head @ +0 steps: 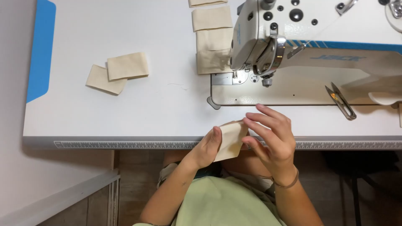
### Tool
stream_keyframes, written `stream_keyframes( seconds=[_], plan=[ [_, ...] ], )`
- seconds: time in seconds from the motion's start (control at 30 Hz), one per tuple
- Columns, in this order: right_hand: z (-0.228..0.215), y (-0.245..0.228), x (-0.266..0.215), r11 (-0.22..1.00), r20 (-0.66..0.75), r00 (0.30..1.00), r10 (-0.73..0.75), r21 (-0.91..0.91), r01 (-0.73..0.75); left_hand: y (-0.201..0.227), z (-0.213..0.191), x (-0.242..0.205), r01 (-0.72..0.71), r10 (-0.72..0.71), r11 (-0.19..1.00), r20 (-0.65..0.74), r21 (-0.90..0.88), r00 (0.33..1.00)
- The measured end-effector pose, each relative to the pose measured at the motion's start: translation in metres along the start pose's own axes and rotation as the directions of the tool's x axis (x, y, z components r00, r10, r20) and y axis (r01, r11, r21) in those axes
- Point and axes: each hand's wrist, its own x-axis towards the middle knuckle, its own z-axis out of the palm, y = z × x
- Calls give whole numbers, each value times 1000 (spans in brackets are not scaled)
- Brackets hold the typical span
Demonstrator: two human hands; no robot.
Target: Trimming connecting threads from chain-stitched rectangular fabric pieces using thread snips at a sewing station.
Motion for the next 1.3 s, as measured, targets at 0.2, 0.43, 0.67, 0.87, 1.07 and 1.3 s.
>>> stream_keyframes(
  seconds=[0.2,0.43,0.67,0.87,1.07,1.3],
  plan=[
    [0,-1,12,984,150,988,45,164,-70,9,-5,0,-134,122,973,74,187,990],
    [-7,-9,10,989,114,989,95,105,-107,31,6,5,-406,597,717,-199,566,777],
    [-7,-19,19,905,252,915,315,211,-370,28,1,7,-342,541,782,-296,521,787],
    [10,5,25,726,424,702,572,138,-674,40,-38,45,-69,198,751,-124,656,972],
    [40,53,13,530,407,589,698,258,-807,34,-71,100,99,-93,844,-39,527,995],
    [37,50,24,847,157,886,437,260,-464,6,-88,91,-480,511,432,231,764,828]
  ],
)
